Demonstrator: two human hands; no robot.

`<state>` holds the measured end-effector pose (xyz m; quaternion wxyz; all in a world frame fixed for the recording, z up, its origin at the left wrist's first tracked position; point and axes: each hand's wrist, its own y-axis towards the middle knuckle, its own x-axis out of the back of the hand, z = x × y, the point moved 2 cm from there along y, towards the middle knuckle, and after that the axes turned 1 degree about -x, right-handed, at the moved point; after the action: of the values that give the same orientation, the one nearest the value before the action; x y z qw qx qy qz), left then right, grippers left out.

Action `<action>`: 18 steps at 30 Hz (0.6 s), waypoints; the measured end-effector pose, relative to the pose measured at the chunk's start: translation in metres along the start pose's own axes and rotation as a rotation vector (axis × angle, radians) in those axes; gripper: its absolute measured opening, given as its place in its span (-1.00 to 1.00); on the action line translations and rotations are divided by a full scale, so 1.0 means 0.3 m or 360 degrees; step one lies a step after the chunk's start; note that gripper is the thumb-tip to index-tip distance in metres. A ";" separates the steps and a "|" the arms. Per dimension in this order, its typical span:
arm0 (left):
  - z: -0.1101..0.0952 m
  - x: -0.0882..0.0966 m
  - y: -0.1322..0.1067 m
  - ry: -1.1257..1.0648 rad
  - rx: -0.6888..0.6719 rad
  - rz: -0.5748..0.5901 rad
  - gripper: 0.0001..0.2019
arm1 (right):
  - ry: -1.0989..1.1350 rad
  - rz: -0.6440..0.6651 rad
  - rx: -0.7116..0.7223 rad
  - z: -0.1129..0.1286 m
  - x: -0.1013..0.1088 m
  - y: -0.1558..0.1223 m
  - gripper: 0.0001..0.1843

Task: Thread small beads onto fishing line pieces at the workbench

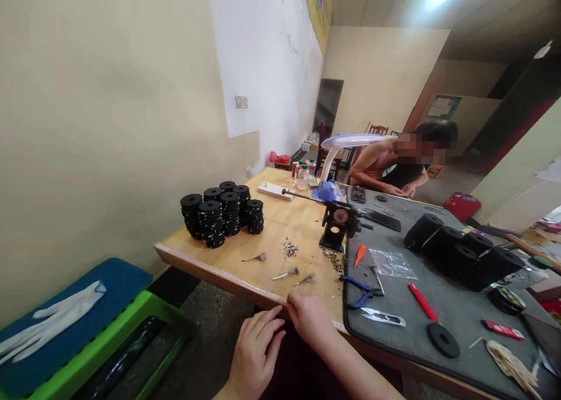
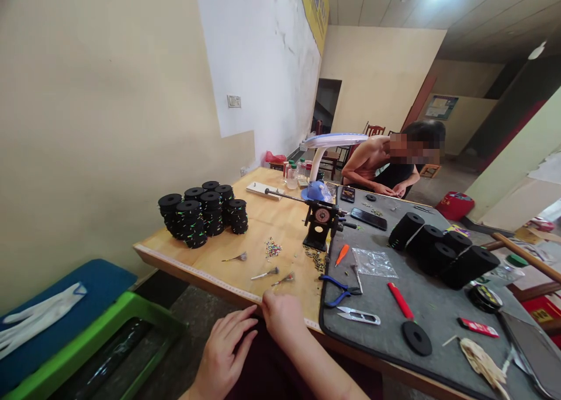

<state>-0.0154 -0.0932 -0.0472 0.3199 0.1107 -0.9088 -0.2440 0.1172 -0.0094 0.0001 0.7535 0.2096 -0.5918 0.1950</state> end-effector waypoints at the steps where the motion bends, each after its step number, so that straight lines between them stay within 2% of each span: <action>1: 0.003 -0.003 0.001 0.0093 -0.0076 0.0008 -0.78 | -0.0027 0.0016 0.0000 0.003 0.003 0.002 -0.86; 4: 0.007 -0.008 0.006 0.0361 -0.0239 0.0037 -0.76 | -0.0096 0.0039 0.0009 0.010 0.011 0.009 -0.85; 7: 0.005 -0.009 0.017 0.0532 -0.0307 0.0048 -0.76 | -0.0134 0.0064 0.0032 0.018 0.019 0.016 -0.84; 18: 0.010 -0.011 0.028 0.0688 -0.0319 0.0080 -0.73 | -0.0114 0.0010 0.0085 0.031 0.004 0.038 -0.83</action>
<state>-0.0149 -0.0836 -0.0466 0.5223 0.1054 -0.7930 -0.2954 0.1038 -0.0050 0.0041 0.7254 0.2346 -0.6136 0.2055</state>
